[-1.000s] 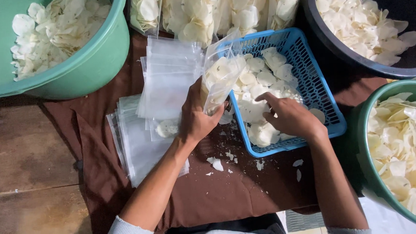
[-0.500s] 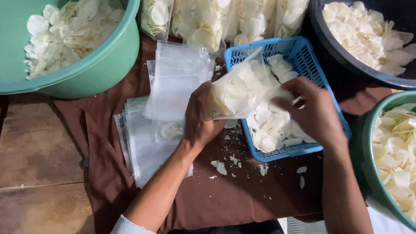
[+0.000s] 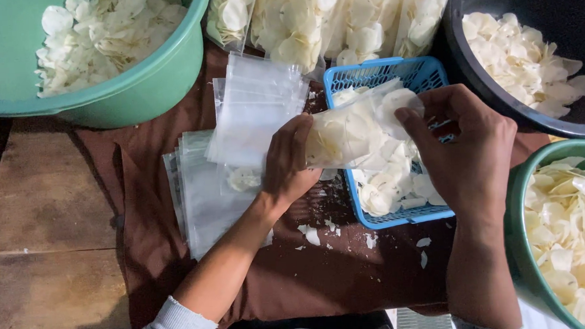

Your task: Packaging thin white chips into plastic bags from a basket.

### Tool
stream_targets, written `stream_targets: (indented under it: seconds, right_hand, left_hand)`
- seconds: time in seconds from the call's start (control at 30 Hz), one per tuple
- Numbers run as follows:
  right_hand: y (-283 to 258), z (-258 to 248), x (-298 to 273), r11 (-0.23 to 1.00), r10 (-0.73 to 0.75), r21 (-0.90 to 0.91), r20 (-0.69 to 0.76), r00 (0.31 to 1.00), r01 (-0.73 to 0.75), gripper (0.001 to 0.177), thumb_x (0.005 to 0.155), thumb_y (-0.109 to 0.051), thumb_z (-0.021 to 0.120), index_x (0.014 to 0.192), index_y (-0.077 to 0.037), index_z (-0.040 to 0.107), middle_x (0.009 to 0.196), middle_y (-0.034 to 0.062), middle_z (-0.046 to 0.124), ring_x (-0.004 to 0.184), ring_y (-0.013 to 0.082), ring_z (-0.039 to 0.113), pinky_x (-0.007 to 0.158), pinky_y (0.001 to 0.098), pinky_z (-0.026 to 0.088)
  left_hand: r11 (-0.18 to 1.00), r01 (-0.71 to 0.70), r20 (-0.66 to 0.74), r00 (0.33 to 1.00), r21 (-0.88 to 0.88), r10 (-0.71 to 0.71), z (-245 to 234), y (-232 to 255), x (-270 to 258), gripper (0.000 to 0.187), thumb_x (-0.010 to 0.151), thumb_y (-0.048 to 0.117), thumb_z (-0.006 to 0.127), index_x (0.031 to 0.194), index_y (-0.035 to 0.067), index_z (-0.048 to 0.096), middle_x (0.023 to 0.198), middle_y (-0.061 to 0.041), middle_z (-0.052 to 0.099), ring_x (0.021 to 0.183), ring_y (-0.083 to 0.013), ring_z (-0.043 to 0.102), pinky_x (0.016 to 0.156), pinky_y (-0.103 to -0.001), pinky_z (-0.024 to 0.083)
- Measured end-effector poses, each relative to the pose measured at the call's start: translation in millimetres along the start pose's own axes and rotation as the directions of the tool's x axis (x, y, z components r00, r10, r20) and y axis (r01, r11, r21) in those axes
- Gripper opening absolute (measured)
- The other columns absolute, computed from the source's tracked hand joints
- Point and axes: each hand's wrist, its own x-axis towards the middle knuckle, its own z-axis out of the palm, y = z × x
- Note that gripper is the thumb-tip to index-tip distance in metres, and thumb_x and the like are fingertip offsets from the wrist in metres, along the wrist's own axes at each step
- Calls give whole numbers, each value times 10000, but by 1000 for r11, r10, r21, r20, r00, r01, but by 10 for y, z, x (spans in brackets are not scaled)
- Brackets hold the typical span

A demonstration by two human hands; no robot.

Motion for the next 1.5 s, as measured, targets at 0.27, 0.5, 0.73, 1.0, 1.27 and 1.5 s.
stream_targets:
  seconds: [0.27, 0.5, 0.73, 1.0, 1.27, 1.5]
  right_hand:
    - [33, 26, 70, 1000, 19, -14, 6, 1000, -19, 233, 947, -6, 875, 1040, 98, 689, 832, 106, 691, 652, 151, 587, 616, 268, 497]
    - [111, 138, 109, 981, 9, -194, 17, 1000, -5, 299, 877, -84, 878, 1030, 46, 657, 895, 120, 765, 627, 214, 647, 609, 347, 504]
    - [96, 184, 144, 966, 141, -236, 128, 982, -108, 309, 827, -157, 835, 1057, 26, 740, 818, 100, 759, 560, 221, 652, 546, 356, 503]
    - [316, 328, 247, 885, 159, -465, 299, 941, -1, 137, 934, -272, 656, 929, -254, 791, 860, -37, 772, 791, 360, 729, 746, 491, 584]
    - [321, 277, 174, 850, 216, -524, 261, 941, -49, 95, 897, -333, 704, 925, -285, 782, 793, 25, 766, 766, 414, 720, 723, 534, 589]
    - [-18, 162, 247, 927, 73, -361, 443, 893, 103, 203, 936, -143, 605, 929, -90, 801, 928, 158, 778, 841, 513, 696, 742, 612, 569]
  left_hand:
    - [1000, 7, -12, 1000, 24, -7, 5, 3, -12, 829, 707, 50, 912, 1397, -9, 457, 1352, -193, 577, 1178, -359, 653, 1002, -422, 580]
    - [999, 2, -7, 1000, 33, -2, -12, 14, 15, 801, 723, 73, 917, 1386, -6, 474, 1339, -182, 591, 1181, -348, 648, 1009, -422, 564]
    - [999, -9, -1, 1000, 46, 9, 11, -9, -21, 843, 725, 84, 931, 1417, -10, 457, 1345, -186, 576, 1179, -346, 637, 997, -415, 578]
    - [999, -35, -97, 995, 9, 36, 158, -87, -69, 829, 670, 90, 902, 1413, 26, 540, 1309, -184, 599, 1191, -357, 637, 1048, -446, 523]
    - [998, -28, -80, 997, -63, 23, 152, -75, -70, 849, 666, 38, 896, 1428, 25, 522, 1323, -182, 591, 1222, -362, 622, 1077, -455, 505]
    - [991, 4, -85, 996, -131, -16, 151, -101, -89, 849, 666, 41, 888, 1429, 15, 516, 1318, -190, 593, 1213, -371, 628, 1062, -455, 511]
